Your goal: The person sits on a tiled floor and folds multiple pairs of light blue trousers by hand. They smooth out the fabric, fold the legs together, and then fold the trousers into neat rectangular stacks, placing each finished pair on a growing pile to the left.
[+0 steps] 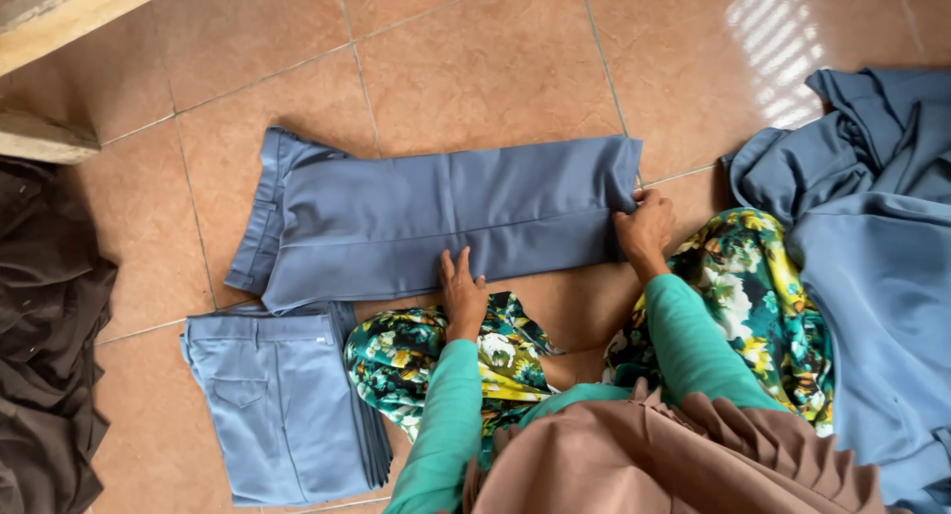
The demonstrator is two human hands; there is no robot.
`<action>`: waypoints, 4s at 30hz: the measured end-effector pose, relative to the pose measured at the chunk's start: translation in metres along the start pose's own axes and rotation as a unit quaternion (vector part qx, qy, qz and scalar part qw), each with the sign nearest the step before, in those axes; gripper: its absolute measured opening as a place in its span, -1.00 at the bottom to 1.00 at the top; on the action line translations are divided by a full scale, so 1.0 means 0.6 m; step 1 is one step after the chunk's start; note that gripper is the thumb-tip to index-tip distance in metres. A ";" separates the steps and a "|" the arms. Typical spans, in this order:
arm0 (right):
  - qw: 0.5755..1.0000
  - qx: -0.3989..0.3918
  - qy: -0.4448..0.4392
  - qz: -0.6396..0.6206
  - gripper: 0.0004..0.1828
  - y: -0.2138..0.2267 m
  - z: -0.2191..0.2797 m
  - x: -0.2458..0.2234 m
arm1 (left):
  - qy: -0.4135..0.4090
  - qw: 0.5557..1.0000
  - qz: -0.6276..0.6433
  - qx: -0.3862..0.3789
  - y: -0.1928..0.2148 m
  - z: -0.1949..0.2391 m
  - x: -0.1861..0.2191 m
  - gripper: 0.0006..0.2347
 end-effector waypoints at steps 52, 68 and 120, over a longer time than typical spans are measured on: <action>0.936 -0.116 -0.011 -0.331 -0.49 -0.025 0.000 -0.018 | 0.339 0.498 0.798 -0.025 -0.227 -0.170 -0.238 -0.57; 0.993 -0.039 0.038 -0.105 -0.51 -0.003 -0.034 -0.018 | 0.361 0.762 0.526 0.107 -0.005 -0.010 -0.070 -0.22; 0.864 -0.165 0.060 -0.472 -0.29 0.365 0.123 -0.400 | -0.461 0.856 0.234 0.028 -0.306 -0.162 0.436 -0.54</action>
Point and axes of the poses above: each hand's wrist, its own z-axis away from the middle knuckle, its own y-axis out of the back of the hand, x = y × z, the point moved 3 cm from there along -z, towards the middle knuckle, and after that the axes turned 15 degrees about -z, right-handed, at the moved point
